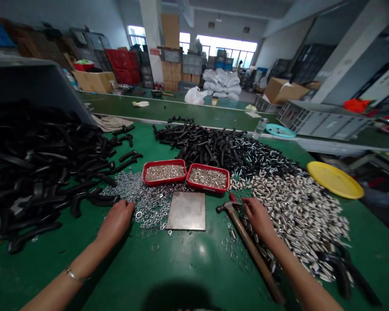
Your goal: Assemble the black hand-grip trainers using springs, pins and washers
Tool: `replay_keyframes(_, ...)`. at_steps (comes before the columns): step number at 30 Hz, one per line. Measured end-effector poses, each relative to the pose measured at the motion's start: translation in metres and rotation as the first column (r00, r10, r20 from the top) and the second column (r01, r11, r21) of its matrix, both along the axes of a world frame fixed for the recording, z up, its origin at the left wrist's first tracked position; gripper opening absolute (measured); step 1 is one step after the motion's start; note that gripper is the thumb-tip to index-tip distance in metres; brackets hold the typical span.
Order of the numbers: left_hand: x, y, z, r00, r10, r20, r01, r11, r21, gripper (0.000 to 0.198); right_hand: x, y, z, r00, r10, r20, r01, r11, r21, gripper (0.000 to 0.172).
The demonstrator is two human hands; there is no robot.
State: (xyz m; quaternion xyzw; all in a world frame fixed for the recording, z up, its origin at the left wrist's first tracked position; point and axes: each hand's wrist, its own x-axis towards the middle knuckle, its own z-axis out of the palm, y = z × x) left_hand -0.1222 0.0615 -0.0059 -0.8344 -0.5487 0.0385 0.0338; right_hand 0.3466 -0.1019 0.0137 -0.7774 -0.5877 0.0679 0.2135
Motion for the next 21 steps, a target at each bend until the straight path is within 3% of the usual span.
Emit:
replay_keyframes(3, -0.005, 0.000, -0.005, 0.997, 0.014, 0.071, -0.012, 0.999, -0.037, 0.031, 0.030, 0.011, -0.002, 0.954, -0.202, 0.222, 0.233, 0.964, -0.127, 0.019)
replay_keyframes(5, -0.010, -0.002, -0.009, 0.993, 0.027, 0.112, -0.023, 0.999, -0.036, 0.038, 0.040, 0.014, -0.005, 0.937, -0.247, 0.246, 0.291, 0.943, -0.159, 0.014)
replay_keyframes(10, -0.018, -0.005, -0.011, 0.998, 0.003, 0.064, -0.002, 1.000, -0.010, 0.040, 0.052, 0.024, -0.011, 0.970, -0.231, 0.077, 0.240, 0.960, -0.141, 0.007)
replay_keyframes(13, -0.022, 0.002, -0.012, 0.997, 0.040, 0.066, -0.038, 0.999, -0.030, 0.032, 0.052, 0.034, -0.009, 0.976, -0.203, -0.079, 0.196, 0.976, -0.093, 0.016)
replay_keyframes(15, -0.025, 0.007, -0.014, 0.987, 0.078, 0.140, -0.072, 0.996, -0.044, 0.030, 0.045, 0.039, -0.006, 0.948, -0.169, -0.271, 0.168, 0.985, -0.025, 0.027)
replay_keyframes(16, -0.027, 0.009, -0.015, 0.979, 0.096, 0.182, -0.092, 0.995, -0.030, 0.032, 0.039, 0.041, -0.003, 0.892, -0.130, -0.433, 0.154, 0.988, 0.022, 0.034)
replay_keyframes(18, -0.029, 0.012, -0.014, 0.958, 0.116, 0.264, -0.128, 0.991, 0.030, 0.039, 0.022, 0.046, 0.003, 0.647, -0.008, -0.762, 0.142, 0.984, 0.111, 0.045)
replay_keyframes(20, -0.028, 0.010, -0.009, 0.931, 0.131, 0.339, -0.159, 0.986, 0.057, 0.041, -0.002, 0.049, 0.011, 0.368, 0.085, -0.926, 0.130, 0.981, 0.142, 0.049)
replay_keyframes(21, -0.026, 0.008, -0.005, 0.916, 0.140, 0.376, -0.168, 0.985, 0.044, 0.038, -0.016, 0.051, 0.015, 0.299, 0.096, -0.950, 0.111, 0.985, 0.134, 0.046)
